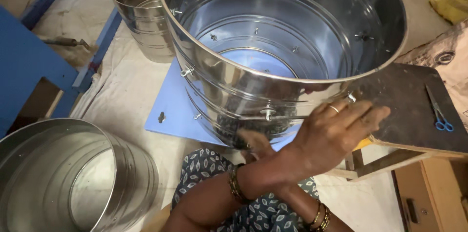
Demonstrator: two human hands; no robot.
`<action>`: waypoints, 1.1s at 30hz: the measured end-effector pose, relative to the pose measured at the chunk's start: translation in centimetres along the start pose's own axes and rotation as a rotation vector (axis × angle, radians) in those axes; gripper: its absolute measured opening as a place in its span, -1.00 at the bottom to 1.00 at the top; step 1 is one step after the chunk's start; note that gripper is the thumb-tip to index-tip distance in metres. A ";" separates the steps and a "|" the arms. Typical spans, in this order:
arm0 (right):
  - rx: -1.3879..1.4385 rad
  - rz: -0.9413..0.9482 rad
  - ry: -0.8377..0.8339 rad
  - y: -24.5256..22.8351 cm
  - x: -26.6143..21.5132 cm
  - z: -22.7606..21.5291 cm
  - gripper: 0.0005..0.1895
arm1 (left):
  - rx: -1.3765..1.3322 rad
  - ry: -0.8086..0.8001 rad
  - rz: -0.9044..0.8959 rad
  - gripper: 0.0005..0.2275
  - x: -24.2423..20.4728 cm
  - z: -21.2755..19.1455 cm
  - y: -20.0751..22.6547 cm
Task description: The person uses a red-handled screwdriver to tighten screws on the exterior of a large, shiny metal container. They rotate the container periodically to access different sections and continue tightening the fasteners.
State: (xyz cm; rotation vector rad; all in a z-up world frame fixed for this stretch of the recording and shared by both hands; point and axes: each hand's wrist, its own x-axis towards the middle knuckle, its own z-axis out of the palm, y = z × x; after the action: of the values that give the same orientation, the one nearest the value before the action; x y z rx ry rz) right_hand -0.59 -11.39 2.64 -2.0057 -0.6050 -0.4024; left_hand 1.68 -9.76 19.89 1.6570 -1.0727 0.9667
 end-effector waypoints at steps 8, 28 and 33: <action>0.027 0.138 -0.275 -2.6 -2.3 -1.0 -0.42 | 0.368 -0.343 0.060 -0.76 -5.7 3.8 -1.2; -0.906 -0.956 -0.466 -16.9 13.3 -12.6 -0.58 | 0.495 -0.958 0.179 -0.84 -12.1 8.6 -5.8; -1.390 -0.858 -0.990 -16.8 16.6 -10.5 -0.79 | 0.541 -0.892 0.193 -0.83 -11.7 8.9 -6.0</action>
State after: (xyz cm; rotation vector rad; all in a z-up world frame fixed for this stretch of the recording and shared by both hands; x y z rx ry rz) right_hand 3.17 -9.58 28.18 -3.1289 -2.3276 -0.3024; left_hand 4.84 -14.35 5.01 2.5894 -1.6644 0.6500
